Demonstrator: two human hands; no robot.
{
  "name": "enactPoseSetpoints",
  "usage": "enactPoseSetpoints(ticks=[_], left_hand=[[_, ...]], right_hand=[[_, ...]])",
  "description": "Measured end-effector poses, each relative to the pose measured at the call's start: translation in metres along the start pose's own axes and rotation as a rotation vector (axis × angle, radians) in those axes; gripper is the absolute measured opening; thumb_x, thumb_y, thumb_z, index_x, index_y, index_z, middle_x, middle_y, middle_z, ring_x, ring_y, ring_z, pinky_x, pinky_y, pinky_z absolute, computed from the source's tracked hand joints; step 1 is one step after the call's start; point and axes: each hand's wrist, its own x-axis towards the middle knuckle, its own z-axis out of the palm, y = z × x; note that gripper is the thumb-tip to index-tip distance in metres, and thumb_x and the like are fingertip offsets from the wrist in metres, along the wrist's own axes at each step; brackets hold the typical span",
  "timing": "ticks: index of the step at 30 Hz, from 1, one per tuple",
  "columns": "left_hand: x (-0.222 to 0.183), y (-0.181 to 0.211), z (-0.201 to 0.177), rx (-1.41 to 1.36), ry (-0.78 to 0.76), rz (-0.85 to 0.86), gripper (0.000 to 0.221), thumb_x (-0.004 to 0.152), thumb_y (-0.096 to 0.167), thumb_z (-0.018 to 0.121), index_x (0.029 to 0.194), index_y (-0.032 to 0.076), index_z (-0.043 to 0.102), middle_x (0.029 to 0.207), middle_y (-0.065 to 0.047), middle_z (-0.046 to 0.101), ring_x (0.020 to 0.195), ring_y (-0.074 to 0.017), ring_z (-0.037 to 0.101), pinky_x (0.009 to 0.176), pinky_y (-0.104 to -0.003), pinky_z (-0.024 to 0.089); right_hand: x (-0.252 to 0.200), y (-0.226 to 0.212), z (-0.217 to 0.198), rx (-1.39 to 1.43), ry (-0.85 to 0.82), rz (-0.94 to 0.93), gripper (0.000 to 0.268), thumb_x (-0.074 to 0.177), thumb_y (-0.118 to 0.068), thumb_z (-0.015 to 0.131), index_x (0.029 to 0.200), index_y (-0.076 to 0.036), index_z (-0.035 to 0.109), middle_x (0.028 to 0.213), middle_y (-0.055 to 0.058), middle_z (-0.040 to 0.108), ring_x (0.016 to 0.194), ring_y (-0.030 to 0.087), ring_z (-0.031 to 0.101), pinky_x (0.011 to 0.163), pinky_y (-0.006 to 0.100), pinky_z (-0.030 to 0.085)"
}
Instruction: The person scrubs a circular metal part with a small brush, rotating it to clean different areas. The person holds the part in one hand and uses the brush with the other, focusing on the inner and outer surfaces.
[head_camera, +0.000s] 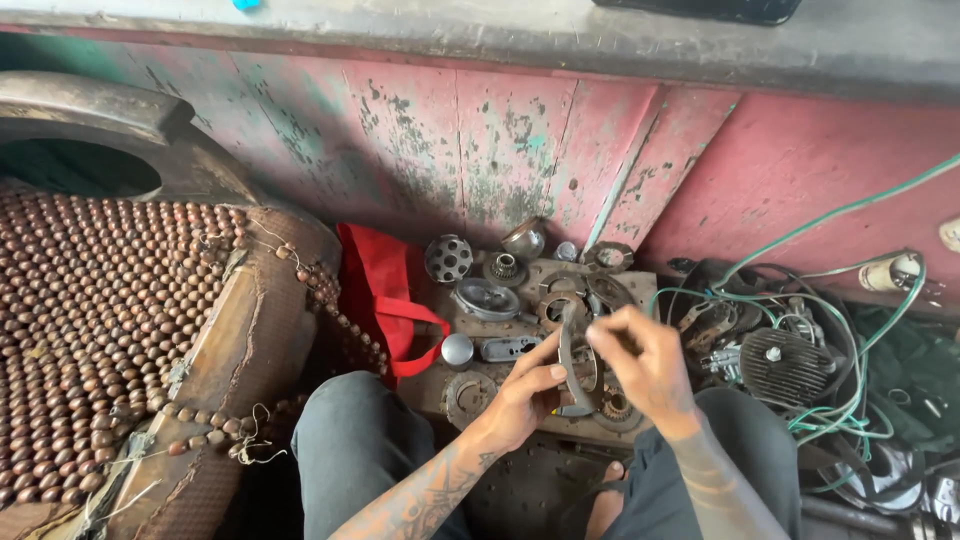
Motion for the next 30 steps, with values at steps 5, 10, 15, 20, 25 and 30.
enactPoseSetpoints(ticks=[5,10,15,20,25,30], left_hand=[[0.0,0.0,-0.005,-0.077,-0.041,0.04,0.038,0.09,0.026,0.059,0.122,0.007,0.053,0.092,-0.003,0.052,0.082,-0.016,0.052,0.071,-0.029,0.044],[-0.003,0.002,-0.002,0.035,-0.015,0.021,0.078,0.09,0.033,0.064,0.16,0.009,0.039,0.104,-0.002,0.058,0.09,-0.0143,0.057,0.079,-0.03,0.051],[-0.003,0.002,-0.003,-0.045,-0.051,0.022,0.083,0.091,0.028,0.065,0.164,0.007,0.032,0.103,-0.004,0.061,0.092,-0.0163,0.059,0.078,-0.032,0.053],[0.003,-0.008,-0.01,-0.055,-0.034,0.058,0.069,0.09,0.028,0.066,0.152,0.007,0.044,0.096,-0.002,0.054,0.081,-0.0149,0.056,0.071,-0.029,0.048],[-0.002,0.001,0.0,-0.017,-0.026,0.026,0.084,0.092,0.028,0.065,0.166,0.009,0.03,0.11,-0.003,0.059,0.093,-0.0169,0.061,0.085,-0.036,0.057],[0.002,-0.008,-0.007,-0.04,-0.069,0.052,0.073,0.092,0.023,0.065,0.157,0.002,0.038,0.1,-0.008,0.058,0.083,-0.0198,0.061,0.076,-0.032,0.055]], right_hand=[[-0.011,-0.02,0.006,0.048,0.001,0.052,0.015,0.091,-0.018,0.071,0.09,-0.004,0.071,0.072,0.002,0.069,0.057,0.011,0.055,0.054,0.024,0.043],[-0.002,-0.012,0.004,-0.121,0.117,0.137,0.022,0.096,-0.026,0.065,0.088,-0.006,0.07,0.069,0.002,0.066,0.058,0.011,0.056,0.058,0.025,0.044],[-0.004,0.002,0.001,-0.043,0.03,0.016,0.025,0.093,-0.03,0.066,0.089,-0.006,0.071,0.079,0.006,0.075,0.07,0.016,0.069,0.073,0.029,0.055],[-0.013,-0.023,0.008,0.064,0.052,0.075,0.009,0.092,-0.014,0.07,0.088,-0.006,0.068,0.074,0.0,0.067,0.059,0.01,0.054,0.056,0.024,0.044],[-0.002,-0.001,0.004,-0.098,0.089,0.14,0.023,0.097,-0.027,0.063,0.086,-0.007,0.068,0.073,0.004,0.067,0.063,0.013,0.059,0.065,0.026,0.05],[-0.003,-0.008,0.001,0.05,-0.01,0.037,0.019,0.094,-0.026,0.067,0.086,-0.008,0.068,0.07,0.002,0.069,0.055,0.012,0.058,0.057,0.026,0.047]])
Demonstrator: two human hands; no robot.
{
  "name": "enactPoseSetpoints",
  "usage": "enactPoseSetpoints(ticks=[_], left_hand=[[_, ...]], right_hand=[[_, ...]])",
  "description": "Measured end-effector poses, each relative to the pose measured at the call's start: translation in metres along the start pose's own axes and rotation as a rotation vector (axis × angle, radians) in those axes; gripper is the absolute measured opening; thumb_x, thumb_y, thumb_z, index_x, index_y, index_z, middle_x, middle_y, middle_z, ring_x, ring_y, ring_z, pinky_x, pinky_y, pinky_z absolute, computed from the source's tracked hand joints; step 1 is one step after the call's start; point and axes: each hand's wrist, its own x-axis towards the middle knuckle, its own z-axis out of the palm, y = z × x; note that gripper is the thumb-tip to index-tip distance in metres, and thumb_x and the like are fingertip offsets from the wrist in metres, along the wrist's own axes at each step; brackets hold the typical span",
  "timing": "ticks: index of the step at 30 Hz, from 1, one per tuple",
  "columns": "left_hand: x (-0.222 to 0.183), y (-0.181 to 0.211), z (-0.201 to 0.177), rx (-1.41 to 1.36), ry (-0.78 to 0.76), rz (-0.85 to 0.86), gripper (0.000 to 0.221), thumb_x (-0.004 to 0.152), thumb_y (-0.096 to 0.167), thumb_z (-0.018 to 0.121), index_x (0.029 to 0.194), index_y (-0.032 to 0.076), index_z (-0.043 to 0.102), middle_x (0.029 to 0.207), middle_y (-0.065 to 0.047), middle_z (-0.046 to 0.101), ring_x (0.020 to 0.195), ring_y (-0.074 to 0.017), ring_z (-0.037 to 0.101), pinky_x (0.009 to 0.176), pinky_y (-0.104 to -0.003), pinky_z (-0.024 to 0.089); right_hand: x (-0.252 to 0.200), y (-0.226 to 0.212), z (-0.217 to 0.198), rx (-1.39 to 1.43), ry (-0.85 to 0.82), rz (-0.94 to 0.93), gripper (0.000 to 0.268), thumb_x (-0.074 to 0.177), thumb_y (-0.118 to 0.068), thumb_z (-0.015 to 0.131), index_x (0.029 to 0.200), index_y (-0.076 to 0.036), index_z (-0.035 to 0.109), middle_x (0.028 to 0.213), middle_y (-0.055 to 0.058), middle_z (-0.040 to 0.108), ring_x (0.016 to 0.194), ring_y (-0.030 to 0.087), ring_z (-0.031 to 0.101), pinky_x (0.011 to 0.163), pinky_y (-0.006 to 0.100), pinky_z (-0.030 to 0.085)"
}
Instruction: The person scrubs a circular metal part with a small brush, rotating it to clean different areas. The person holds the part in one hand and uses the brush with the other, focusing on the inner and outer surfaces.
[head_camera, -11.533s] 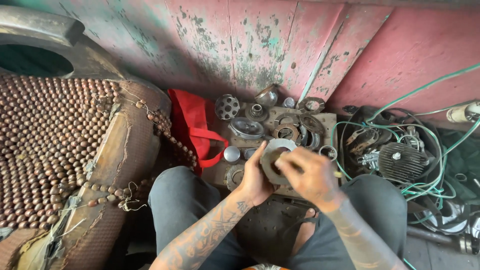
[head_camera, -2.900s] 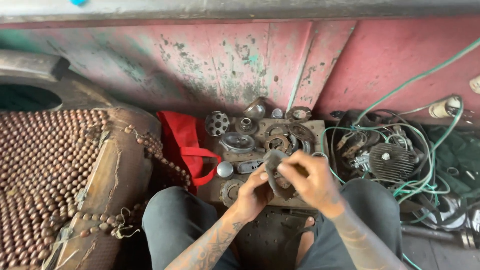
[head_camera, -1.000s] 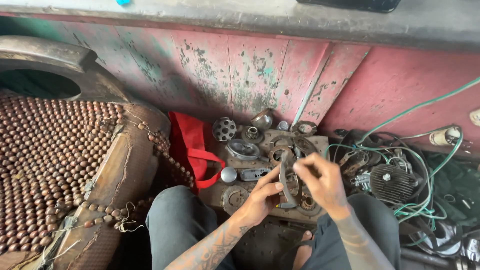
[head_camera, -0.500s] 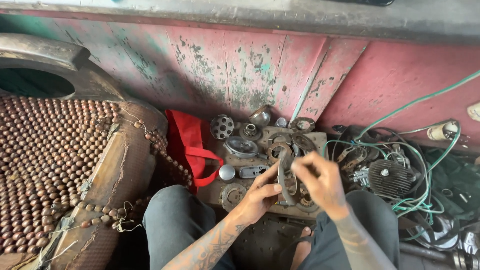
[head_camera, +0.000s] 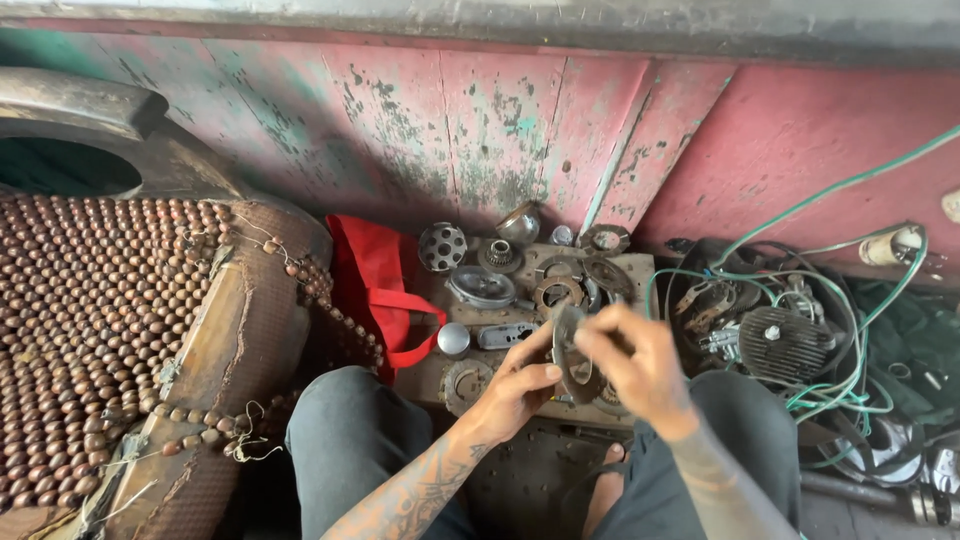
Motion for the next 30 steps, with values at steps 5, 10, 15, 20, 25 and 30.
enactPoseSetpoints(ticks=[5,10,15,20,25,30], left_hand=[[0.007,0.001,0.006,0.234,0.12,0.064,0.075,0.083,0.038,0.066,0.153,0.013,0.053,0.095,-0.008,0.058,0.055,-0.0071,0.042,0.047,-0.027,0.043],[0.005,0.004,0.009,0.137,0.041,0.124,0.074,0.089,0.028,0.063,0.158,0.009,0.045,0.105,-0.014,0.062,0.084,-0.0151,0.056,0.071,-0.035,0.053],[0.007,-0.029,-0.027,0.007,0.056,0.089,0.069,0.089,0.027,0.061,0.152,0.003,0.046,0.116,-0.017,0.064,0.098,-0.0219,0.061,0.085,-0.043,0.055],[0.006,-0.036,-0.036,0.077,0.033,0.105,0.06,0.09,0.024,0.06,0.145,0.0,0.053,0.106,-0.021,0.065,0.093,-0.0261,0.062,0.082,-0.048,0.058],[0.009,-0.021,-0.017,0.057,0.033,0.098,0.061,0.09,0.027,0.059,0.144,0.0,0.052,0.108,-0.02,0.064,0.097,-0.0272,0.061,0.085,-0.049,0.056],[0.008,-0.023,-0.017,0.005,0.112,0.116,0.051,0.087,0.027,0.06,0.128,-0.005,0.059,0.093,-0.02,0.061,0.087,-0.0278,0.062,0.075,-0.045,0.057]], right_hand=[[0.004,-0.029,0.011,0.002,0.176,-0.009,0.016,0.092,-0.016,0.072,0.077,-0.009,0.072,0.049,0.003,0.062,0.041,0.008,0.05,0.041,0.022,0.041],[0.012,-0.012,-0.001,-0.02,0.166,0.024,0.02,0.093,-0.02,0.072,0.076,-0.009,0.071,0.051,0.006,0.062,0.044,0.013,0.052,0.046,0.028,0.044],[0.01,-0.024,0.002,0.033,0.116,-0.033,0.016,0.091,-0.015,0.074,0.077,-0.008,0.071,0.048,0.004,0.059,0.042,0.01,0.052,0.043,0.024,0.044],[0.003,-0.016,0.006,0.107,0.151,0.034,0.025,0.095,-0.021,0.073,0.073,-0.009,0.071,0.048,0.002,0.057,0.044,0.008,0.047,0.045,0.025,0.041],[0.012,-0.005,-0.008,0.154,0.105,0.047,0.02,0.094,-0.013,0.069,0.076,-0.005,0.07,0.048,0.003,0.055,0.044,0.01,0.044,0.047,0.025,0.039],[0.002,-0.013,-0.002,0.141,0.063,0.04,0.016,0.091,-0.009,0.073,0.077,-0.004,0.071,0.047,0.002,0.051,0.044,0.007,0.042,0.046,0.023,0.037]])
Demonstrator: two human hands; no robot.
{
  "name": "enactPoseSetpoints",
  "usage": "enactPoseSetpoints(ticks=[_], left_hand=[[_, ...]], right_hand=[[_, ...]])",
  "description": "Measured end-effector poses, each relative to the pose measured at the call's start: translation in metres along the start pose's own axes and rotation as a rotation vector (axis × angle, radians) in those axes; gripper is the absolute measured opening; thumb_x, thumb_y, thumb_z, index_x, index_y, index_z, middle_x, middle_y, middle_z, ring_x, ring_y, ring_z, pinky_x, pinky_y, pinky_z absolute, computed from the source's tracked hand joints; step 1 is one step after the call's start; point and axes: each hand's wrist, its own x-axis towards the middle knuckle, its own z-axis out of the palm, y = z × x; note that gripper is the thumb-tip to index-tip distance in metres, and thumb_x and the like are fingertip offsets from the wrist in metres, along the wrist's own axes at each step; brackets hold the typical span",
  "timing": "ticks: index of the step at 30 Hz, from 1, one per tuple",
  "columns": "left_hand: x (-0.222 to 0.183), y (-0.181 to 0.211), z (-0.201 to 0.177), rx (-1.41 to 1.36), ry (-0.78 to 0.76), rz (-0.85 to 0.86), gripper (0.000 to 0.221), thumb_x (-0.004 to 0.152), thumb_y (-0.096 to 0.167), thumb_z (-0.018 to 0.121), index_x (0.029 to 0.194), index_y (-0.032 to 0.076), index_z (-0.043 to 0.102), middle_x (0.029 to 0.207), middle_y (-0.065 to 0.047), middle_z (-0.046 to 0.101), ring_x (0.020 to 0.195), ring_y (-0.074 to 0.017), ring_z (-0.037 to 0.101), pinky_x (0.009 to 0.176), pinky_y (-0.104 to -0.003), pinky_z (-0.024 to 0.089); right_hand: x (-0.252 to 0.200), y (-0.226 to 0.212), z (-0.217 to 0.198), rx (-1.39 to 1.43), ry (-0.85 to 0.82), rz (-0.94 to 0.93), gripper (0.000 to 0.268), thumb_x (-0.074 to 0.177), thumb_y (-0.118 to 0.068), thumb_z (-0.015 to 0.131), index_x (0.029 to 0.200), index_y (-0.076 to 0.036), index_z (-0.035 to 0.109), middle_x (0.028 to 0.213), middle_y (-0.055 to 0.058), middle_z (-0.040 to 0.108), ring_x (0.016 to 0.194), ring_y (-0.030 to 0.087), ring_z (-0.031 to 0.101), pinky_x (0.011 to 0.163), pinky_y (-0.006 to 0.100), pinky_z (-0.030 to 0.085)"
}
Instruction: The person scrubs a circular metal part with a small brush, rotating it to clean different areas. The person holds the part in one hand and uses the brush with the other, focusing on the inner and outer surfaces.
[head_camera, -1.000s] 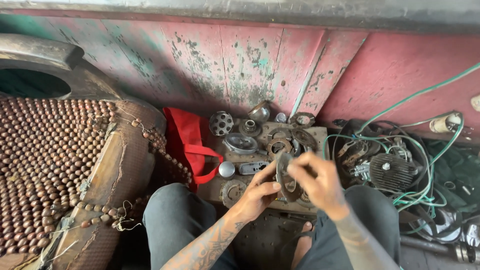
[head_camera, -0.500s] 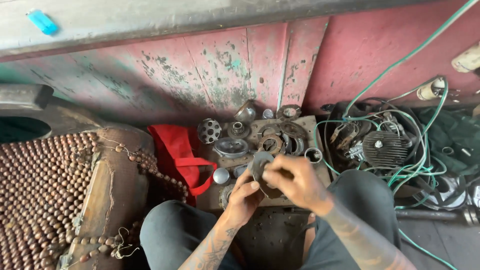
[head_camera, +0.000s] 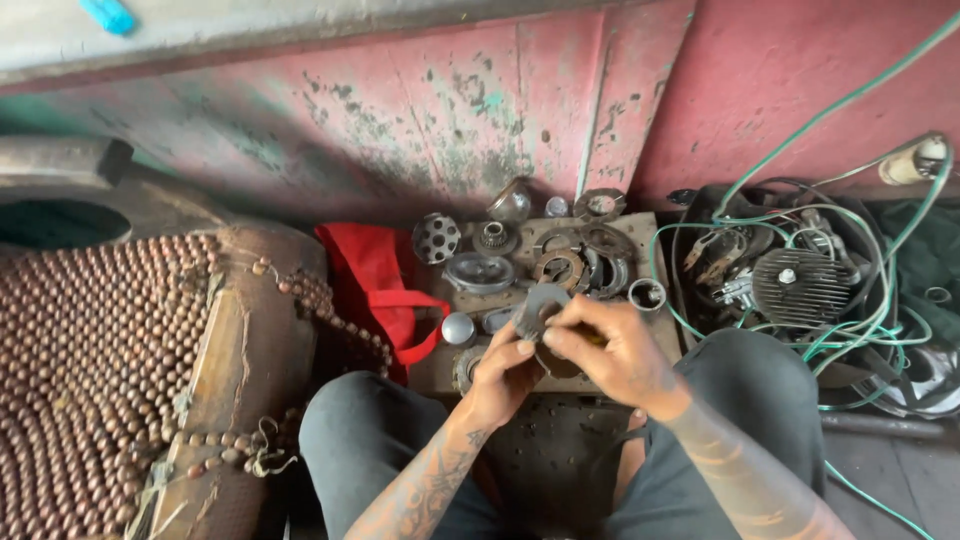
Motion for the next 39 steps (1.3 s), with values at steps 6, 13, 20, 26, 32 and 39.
enactPoseSetpoints(ticks=[6,13,20,26,32,39], left_hand=[[0.003,-0.004,-0.003,0.067,-0.057,0.033,0.067,0.088,0.019,0.061,0.151,-0.002,0.049,0.111,-0.019,0.064,0.099,-0.0239,0.063,0.087,-0.046,0.058],[0.002,0.0,-0.008,0.101,-0.073,-0.002,0.068,0.09,0.025,0.063,0.151,0.002,0.047,0.107,-0.017,0.062,0.094,-0.0206,0.059,0.081,-0.041,0.055],[-0.002,0.026,0.026,0.153,-0.073,0.025,0.074,0.089,0.025,0.067,0.157,0.004,0.045,0.116,-0.014,0.065,0.1,-0.0191,0.06,0.089,-0.042,0.054],[-0.005,0.008,0.014,0.139,-0.046,-0.053,0.077,0.09,0.03,0.068,0.16,0.011,0.043,0.129,-0.014,0.061,0.116,-0.0228,0.058,0.1,-0.045,0.05],[0.002,-0.004,-0.003,0.131,0.003,-0.061,0.074,0.09,0.025,0.066,0.159,0.012,0.044,0.133,-0.015,0.059,0.118,-0.0243,0.057,0.101,-0.049,0.051],[0.0,-0.002,-0.001,0.078,0.059,-0.054,0.078,0.091,0.028,0.065,0.163,0.014,0.038,0.146,-0.012,0.052,0.116,-0.023,0.057,0.099,-0.048,0.052]], right_hand=[[0.005,-0.002,0.002,-0.15,0.092,0.061,0.02,0.098,-0.019,0.068,0.081,-0.008,0.073,0.054,0.006,0.06,0.048,0.014,0.051,0.052,0.026,0.044],[0.006,0.0,0.011,-0.104,0.139,-0.016,0.017,0.096,-0.016,0.07,0.08,-0.009,0.071,0.052,0.004,0.058,0.048,0.009,0.049,0.048,0.024,0.043],[0.013,0.006,0.004,-0.153,0.125,-0.078,0.022,0.099,-0.016,0.066,0.079,-0.007,0.068,0.05,0.004,0.056,0.043,0.01,0.046,0.047,0.025,0.037],[0.011,0.019,-0.006,-0.133,0.146,-0.008,0.014,0.095,-0.011,0.071,0.083,-0.005,0.07,0.055,0.005,0.058,0.051,0.008,0.048,0.05,0.025,0.043],[0.002,0.008,0.005,-0.087,0.104,0.044,0.013,0.091,-0.014,0.075,0.079,-0.008,0.073,0.059,0.007,0.067,0.055,0.009,0.055,0.052,0.027,0.047],[-0.009,0.017,0.008,-0.073,0.083,0.062,0.008,0.091,-0.01,0.075,0.085,-0.003,0.074,0.055,0.007,0.06,0.048,0.008,0.052,0.05,0.025,0.044]])
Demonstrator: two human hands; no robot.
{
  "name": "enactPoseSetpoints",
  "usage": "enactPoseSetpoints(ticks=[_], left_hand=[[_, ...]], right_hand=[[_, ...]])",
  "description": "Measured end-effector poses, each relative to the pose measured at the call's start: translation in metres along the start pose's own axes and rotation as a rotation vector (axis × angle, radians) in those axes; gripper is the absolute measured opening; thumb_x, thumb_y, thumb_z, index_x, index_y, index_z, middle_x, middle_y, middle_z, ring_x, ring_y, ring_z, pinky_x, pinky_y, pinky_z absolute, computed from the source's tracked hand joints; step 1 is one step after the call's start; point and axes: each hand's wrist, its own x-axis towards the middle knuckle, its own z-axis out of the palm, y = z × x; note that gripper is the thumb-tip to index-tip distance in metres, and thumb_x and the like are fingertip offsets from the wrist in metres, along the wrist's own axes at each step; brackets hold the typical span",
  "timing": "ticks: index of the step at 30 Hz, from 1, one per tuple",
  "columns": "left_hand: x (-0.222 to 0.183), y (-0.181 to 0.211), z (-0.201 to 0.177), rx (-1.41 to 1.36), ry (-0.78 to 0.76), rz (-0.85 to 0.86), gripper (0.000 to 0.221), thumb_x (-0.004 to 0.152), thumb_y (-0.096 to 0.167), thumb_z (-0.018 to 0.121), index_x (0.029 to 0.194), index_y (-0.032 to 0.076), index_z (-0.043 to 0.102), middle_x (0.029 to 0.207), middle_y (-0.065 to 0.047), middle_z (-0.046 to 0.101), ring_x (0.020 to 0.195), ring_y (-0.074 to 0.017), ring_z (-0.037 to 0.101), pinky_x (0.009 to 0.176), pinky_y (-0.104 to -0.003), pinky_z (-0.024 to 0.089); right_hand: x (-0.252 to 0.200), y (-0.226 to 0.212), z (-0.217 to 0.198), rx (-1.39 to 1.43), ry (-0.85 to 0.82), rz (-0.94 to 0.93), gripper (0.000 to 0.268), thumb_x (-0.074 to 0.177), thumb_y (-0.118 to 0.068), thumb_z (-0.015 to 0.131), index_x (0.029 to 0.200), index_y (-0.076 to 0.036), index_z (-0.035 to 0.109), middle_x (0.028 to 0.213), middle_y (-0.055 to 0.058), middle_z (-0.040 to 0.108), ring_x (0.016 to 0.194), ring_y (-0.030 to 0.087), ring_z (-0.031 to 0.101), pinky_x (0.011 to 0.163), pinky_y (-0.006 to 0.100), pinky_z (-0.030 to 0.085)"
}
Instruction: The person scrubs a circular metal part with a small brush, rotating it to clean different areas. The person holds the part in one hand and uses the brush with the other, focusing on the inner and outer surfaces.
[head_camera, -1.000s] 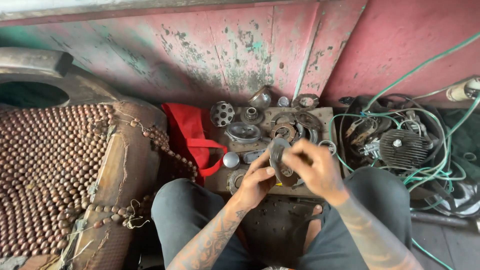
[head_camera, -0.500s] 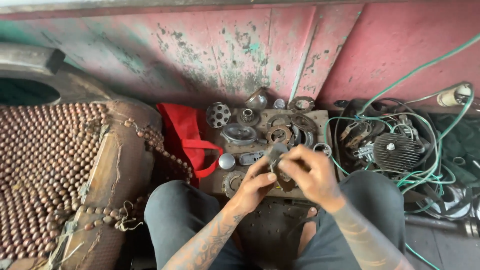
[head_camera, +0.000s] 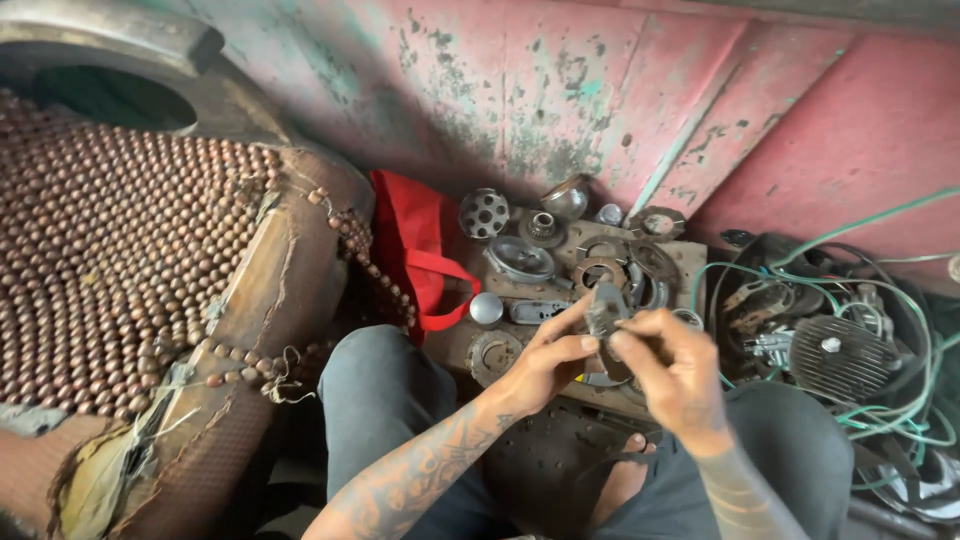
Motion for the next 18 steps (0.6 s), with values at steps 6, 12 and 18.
enactPoseSetpoints(ticks=[6,12,18], left_hand=[[-0.009,0.039,0.027,0.077,-0.005,0.012,0.081,0.088,0.027,0.07,0.163,0.014,0.041,0.136,-0.011,0.057,0.101,-0.0168,0.059,0.092,-0.042,0.056],[-0.012,0.042,0.024,-0.009,-0.123,-0.138,0.085,0.095,0.023,0.061,0.17,0.014,0.022,0.138,-0.002,0.054,0.112,-0.0145,0.058,0.101,-0.034,0.05],[-0.009,0.047,0.02,-0.067,-0.083,-0.066,0.073,0.093,0.026,0.059,0.161,0.009,0.038,0.113,-0.004,0.056,0.099,-0.0207,0.058,0.088,-0.042,0.054]], right_hand=[[0.006,0.006,-0.003,-0.096,0.08,0.065,0.012,0.098,-0.013,0.07,0.09,-0.005,0.071,0.062,0.006,0.059,0.057,0.01,0.049,0.055,0.027,0.041],[0.01,0.005,0.0,-0.151,0.116,0.164,0.017,0.101,-0.009,0.067,0.085,-0.003,0.063,0.073,0.003,0.06,0.068,0.01,0.052,0.064,0.023,0.043],[0.009,-0.001,0.002,-0.146,-0.02,0.048,0.021,0.095,-0.024,0.066,0.082,-0.007,0.068,0.072,0.002,0.064,0.063,0.012,0.056,0.062,0.026,0.044]])
